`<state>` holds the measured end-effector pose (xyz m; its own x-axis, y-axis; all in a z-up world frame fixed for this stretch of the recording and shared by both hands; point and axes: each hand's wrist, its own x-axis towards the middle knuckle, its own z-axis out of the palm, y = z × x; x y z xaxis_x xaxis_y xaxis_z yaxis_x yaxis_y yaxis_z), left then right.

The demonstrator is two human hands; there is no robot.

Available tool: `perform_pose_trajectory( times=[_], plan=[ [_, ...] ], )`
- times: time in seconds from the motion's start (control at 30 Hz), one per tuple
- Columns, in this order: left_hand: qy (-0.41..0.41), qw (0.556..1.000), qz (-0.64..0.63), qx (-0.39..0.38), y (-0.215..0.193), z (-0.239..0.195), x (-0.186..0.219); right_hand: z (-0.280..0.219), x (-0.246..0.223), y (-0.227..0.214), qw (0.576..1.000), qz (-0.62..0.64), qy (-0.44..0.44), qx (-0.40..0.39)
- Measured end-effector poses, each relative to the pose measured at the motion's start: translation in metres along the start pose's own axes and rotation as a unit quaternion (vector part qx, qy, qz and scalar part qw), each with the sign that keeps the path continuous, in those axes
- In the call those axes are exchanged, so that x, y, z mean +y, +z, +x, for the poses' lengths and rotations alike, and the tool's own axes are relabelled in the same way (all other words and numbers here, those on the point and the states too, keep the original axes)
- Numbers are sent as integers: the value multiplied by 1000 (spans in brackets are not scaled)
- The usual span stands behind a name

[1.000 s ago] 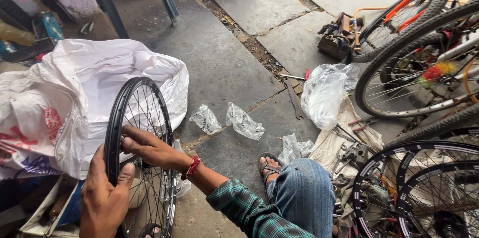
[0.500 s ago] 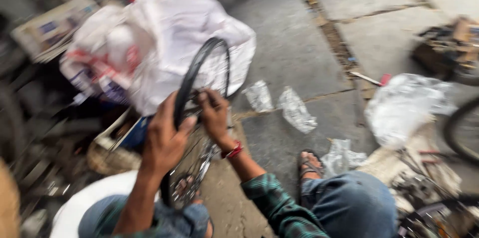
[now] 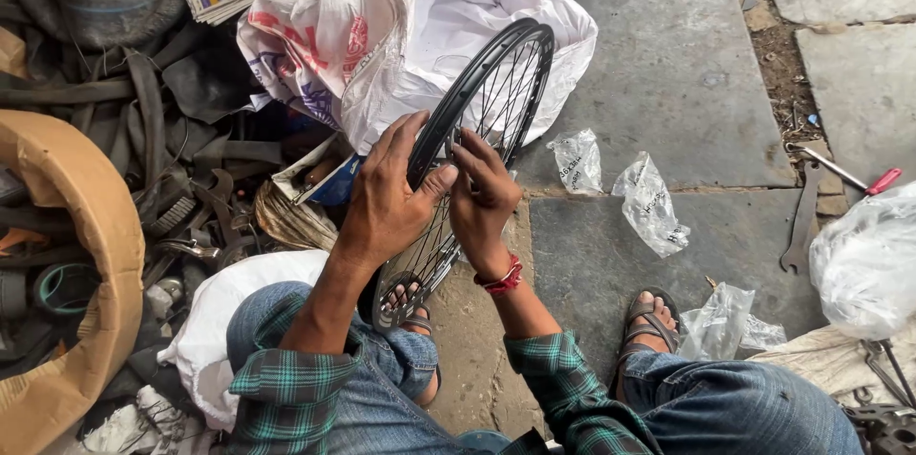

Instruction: The person sits on the ground and uses a small metal tool to adjust the spokes and rim of a bicycle wheel. They repeatedly rotate the wheel and tighten individual spokes to true the wheel.

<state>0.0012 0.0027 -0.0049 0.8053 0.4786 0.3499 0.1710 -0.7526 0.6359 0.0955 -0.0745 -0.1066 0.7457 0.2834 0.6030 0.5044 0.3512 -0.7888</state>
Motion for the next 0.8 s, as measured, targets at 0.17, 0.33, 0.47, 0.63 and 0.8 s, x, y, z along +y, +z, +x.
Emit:
perform_pose_trajectory(
  times=[0.17, 0.33, 0.47, 0.63, 0.8],
  plan=[
    [-40, 998, -43, -22, 0, -1, 3, 10, -5, -4, 999, 40, 19, -24],
    [-35, 998, -38, -27, -1, -2, 6, 24, -12, -10, 990, 83, 91, -64],
    [-5, 999, -24, -26, -1, -4, 5, 38, -15, -17, 967, 158, 137, -144],
    [-23, 994, -99, -39, 4, -8, 7, 34, -12, -14, 964, 194, 151, -98],
    [-10, 995, -91, -49, 7, -10, 11, 24, -2, -2, 997, 71, 40, 17]
  ],
)
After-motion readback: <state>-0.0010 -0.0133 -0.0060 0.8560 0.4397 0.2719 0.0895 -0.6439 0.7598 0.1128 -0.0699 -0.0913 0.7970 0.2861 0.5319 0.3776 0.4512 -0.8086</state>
